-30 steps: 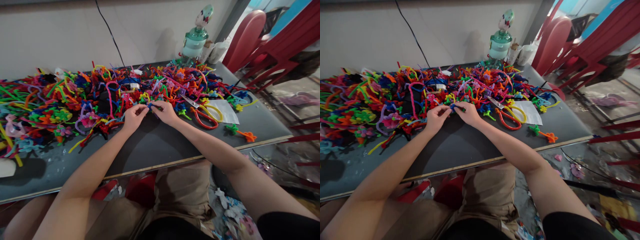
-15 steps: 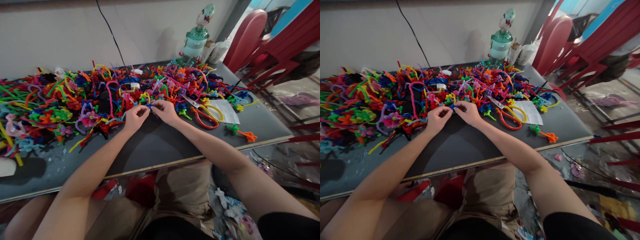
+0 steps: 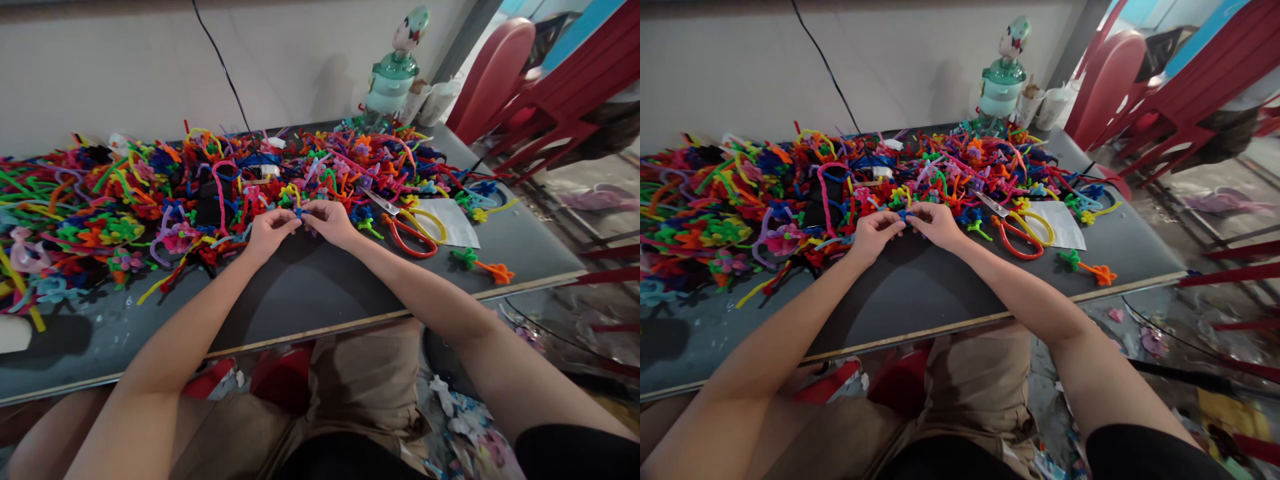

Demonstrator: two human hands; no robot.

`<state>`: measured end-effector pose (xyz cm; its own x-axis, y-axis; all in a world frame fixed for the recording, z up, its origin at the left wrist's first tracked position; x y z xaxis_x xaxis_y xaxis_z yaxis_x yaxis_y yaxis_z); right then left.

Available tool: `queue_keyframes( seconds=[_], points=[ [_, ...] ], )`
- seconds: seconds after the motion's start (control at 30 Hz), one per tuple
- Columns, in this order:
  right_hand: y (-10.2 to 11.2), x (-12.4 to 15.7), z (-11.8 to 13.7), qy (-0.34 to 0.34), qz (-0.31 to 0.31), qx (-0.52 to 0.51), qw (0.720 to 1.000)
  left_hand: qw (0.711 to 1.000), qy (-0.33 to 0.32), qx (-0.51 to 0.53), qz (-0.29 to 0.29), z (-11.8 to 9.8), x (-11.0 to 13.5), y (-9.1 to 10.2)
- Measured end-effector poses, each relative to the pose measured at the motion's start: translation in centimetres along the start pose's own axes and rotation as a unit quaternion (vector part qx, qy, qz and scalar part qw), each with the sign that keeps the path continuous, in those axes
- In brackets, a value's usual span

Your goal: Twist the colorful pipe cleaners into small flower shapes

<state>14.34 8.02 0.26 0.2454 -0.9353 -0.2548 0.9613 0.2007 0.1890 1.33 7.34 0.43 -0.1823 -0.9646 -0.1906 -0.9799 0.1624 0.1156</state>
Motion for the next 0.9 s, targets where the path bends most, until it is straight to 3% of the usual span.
queue_keyframes(
  seconds=[0.23,0.4,0.7,0.9],
  points=[
    [-0.5,0.0,-0.1,-0.004,0.031,-0.016,0.999,1.0,0.009,0.01,0.008,-0.1,0.0,0.0],
    [-0.5,0.6,0.6,0.025,0.038,0.03,0.999,1.0,0.001,0.025,0.016,-0.4,0.0,-0.3],
    [0.3,1.1,2.2,0.088,-0.004,0.132,0.987,1.0,-0.001,0.014,0.016,-0.7,-0.1,-0.6],
    [0.5,1.2,2.9,0.103,-0.027,0.128,0.986,1.0,-0.002,0.014,0.028,-0.1,-0.2,-0.8]
  ],
)
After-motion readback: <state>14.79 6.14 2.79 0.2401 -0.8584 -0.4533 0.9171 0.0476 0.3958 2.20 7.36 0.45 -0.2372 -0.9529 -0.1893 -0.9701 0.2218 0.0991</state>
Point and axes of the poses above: each hand's wrist, its own x-axis away from the middle knuckle, its own y-axis out of the back of the hand, z = x × y, the point moved 10 cm from there along -x, towards the middle knuckle, and after that the axes turned 4 degrees about x, right-handed, at the moved point
